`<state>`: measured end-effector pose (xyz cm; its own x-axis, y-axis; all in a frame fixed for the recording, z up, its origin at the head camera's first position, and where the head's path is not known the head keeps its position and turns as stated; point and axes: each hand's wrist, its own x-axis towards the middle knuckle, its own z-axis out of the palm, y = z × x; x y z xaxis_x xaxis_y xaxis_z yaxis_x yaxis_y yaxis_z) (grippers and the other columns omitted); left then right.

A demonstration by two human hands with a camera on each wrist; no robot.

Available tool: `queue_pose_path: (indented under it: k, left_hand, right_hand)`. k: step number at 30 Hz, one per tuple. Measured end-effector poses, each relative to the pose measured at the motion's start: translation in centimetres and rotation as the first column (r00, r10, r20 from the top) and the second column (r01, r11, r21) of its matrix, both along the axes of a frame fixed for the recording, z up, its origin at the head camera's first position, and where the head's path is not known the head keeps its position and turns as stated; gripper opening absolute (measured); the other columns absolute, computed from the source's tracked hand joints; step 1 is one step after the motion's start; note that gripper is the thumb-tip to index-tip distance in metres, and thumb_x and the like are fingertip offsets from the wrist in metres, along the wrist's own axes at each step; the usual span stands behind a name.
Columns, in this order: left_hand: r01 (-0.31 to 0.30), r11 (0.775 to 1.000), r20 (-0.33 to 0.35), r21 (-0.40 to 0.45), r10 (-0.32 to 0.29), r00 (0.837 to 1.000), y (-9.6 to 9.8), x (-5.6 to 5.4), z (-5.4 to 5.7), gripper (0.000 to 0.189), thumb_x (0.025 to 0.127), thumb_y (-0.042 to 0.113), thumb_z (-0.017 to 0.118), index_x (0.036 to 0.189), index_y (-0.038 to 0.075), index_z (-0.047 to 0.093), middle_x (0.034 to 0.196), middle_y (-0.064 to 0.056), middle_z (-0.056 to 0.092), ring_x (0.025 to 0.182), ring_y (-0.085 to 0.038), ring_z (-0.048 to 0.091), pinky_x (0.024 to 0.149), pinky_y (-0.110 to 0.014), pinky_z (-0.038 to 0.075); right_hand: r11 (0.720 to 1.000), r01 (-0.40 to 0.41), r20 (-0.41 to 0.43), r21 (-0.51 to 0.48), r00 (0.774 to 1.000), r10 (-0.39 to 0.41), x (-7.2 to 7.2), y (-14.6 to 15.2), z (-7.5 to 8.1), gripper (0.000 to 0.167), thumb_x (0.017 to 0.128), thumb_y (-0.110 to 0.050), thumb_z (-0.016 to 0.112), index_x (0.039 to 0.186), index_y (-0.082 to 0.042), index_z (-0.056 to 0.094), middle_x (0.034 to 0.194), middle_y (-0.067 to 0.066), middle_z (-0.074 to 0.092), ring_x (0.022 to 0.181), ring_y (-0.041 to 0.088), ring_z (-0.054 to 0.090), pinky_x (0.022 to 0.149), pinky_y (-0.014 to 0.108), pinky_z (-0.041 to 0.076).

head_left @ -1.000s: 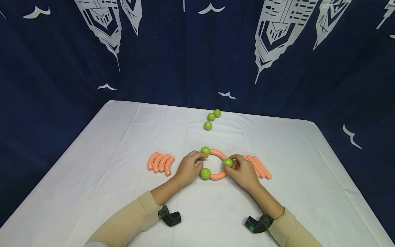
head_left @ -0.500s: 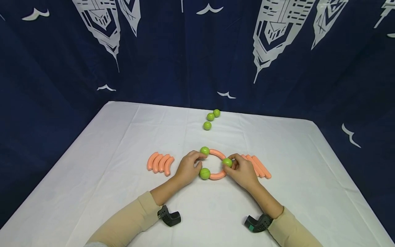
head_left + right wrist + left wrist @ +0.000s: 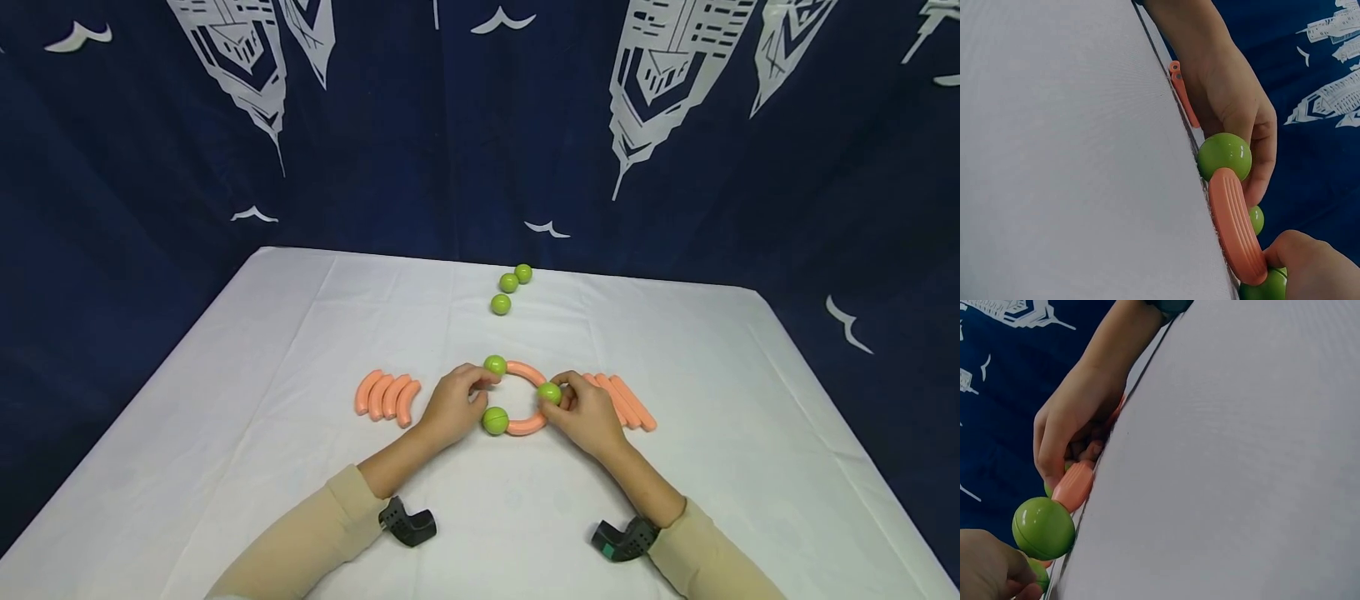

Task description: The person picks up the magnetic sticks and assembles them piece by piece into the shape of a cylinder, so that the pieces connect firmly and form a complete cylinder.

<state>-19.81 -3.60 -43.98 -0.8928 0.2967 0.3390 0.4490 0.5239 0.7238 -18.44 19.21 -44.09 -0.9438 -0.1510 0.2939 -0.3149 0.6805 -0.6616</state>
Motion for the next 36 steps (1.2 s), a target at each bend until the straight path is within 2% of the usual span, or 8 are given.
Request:
queue_pose_path:
  k: [8, 16, 19, 22, 26, 32, 34, 36]
  left_hand:
    - [-0.043, 0.999, 0.021, -0.030, 0.044, 0.999, -1.8, 0.8, 1.2, 0.019, 0.087, 0.000, 0.065, 0.104, 0.007, 0.071, 0.100, -0.003, 0.064, 0.093, -0.018, 0.061, 0.081, -0.032, 0.051]
    - [-0.088, 0.990, -0.090, -0.114, 0.078, 0.993, -4.9, 2.0, 1.9, 0.020, 0.084, 0.003, 0.066, 0.103, 0.007, 0.070, 0.104, -0.005, 0.064, 0.095, -0.020, 0.062, 0.079, -0.036, 0.051]
    - [-0.131, 0.979, -0.174, -0.158, 0.103, 0.979, -6.1, 2.3, 2.1, 0.019, 0.083, 0.002, 0.067, 0.101, 0.005, 0.070, 0.102, -0.008, 0.065, 0.090, -0.023, 0.063, 0.076, -0.037, 0.052]
    - [-0.215, 0.954, -0.247, -0.210, 0.161, 0.956, -7.2, 2.5, 2.2, 0.017, 0.082, 0.001, 0.069, 0.100, 0.001, 0.070, 0.094, -0.011, 0.064, 0.080, -0.024, 0.061, 0.069, -0.036, 0.051]
    - [-0.295, 0.925, -0.280, -0.238, 0.225, 0.933, -8.2, 2.4, 2.0, 0.016, 0.083, 0.006, 0.074, 0.096, -0.004, 0.070, 0.080, -0.011, 0.062, 0.066, -0.022, 0.055, 0.060, -0.034, 0.049]
    - [-0.304, 0.915, -0.330, -0.265, 0.210, 0.920, -8.5, 2.3, 1.1, 0.011, 0.083, 0.007, 0.075, 0.085, -0.001, 0.069, 0.068, -0.004, 0.055, 0.059, -0.016, 0.047, 0.051, -0.028, 0.044]
    - [-0.310, 0.905, -0.362, -0.291, 0.196, 0.911, -8.5, 2.3, 0.9, 0.010, 0.082, 0.008, 0.075, 0.084, 0.000, 0.069, 0.068, -0.003, 0.055, 0.059, -0.016, 0.049, 0.056, -0.031, 0.049]
    - [-0.318, 0.894, -0.397, -0.315, 0.180, 0.900, -8.4, 2.3, 0.7, 0.011, 0.083, 0.011, 0.075, 0.083, 0.001, 0.069, 0.068, -0.002, 0.055, 0.059, -0.018, 0.052, 0.068, -0.037, 0.054]
  right_hand:
    - [1.000, 0.005, 0.003, 0.006, 1.000, -0.005, -0.1, 0.0, 0.0, 0.026, 0.082, -0.019, 0.073, 0.100, -0.003, 0.065, 0.063, -0.003, 0.050, 0.052, 0.011, 0.044, 0.050, 0.025, 0.038]
    - [1.000, 0.010, 0.001, 0.001, 1.000, -0.010, 0.1, 0.0, 0.1, 0.026, 0.082, -0.019, 0.073, 0.100, -0.002, 0.065, 0.063, -0.003, 0.049, 0.051, 0.012, 0.043, 0.050, 0.026, 0.038]
    - [1.000, 0.007, -0.001, 0.002, 1.000, -0.007, 0.0, -0.1, 0.2, 0.026, 0.082, -0.019, 0.073, 0.100, -0.002, 0.064, 0.063, -0.002, 0.049, 0.052, 0.012, 0.043, 0.050, 0.026, 0.038]
    - [1.000, 0.008, -0.008, 0.003, 1.000, -0.008, 0.0, -0.2, 0.2, 0.026, 0.082, -0.019, 0.073, 0.100, -0.002, 0.064, 0.063, -0.002, 0.049, 0.052, 0.012, 0.043, 0.050, 0.026, 0.038]
    - [1.000, 0.007, -0.015, 0.005, 1.000, -0.007, -0.1, -0.1, 0.1, 0.026, 0.082, -0.019, 0.073, 0.100, -0.002, 0.064, 0.063, -0.003, 0.049, 0.051, 0.011, 0.043, 0.049, 0.025, 0.037]
    - [1.000, 0.008, -0.010, 0.004, 1.000, -0.008, -0.1, -0.1, 0.0, 0.026, 0.082, -0.019, 0.074, 0.100, -0.003, 0.065, 0.062, -0.003, 0.049, 0.051, 0.011, 0.044, 0.049, 0.025, 0.037]
    - [1.000, 0.006, -0.009, 0.004, 1.000, -0.006, -0.1, -0.1, 0.0, 0.025, 0.082, -0.019, 0.074, 0.099, -0.003, 0.065, 0.062, -0.003, 0.049, 0.051, 0.011, 0.043, 0.049, 0.025, 0.038]
    - [1.000, 0.004, -0.010, 0.004, 1.000, -0.004, -0.1, -0.1, 0.0, 0.026, 0.082, -0.019, 0.074, 0.099, -0.003, 0.065, 0.062, -0.003, 0.049, 0.051, 0.011, 0.043, 0.049, 0.025, 0.038]
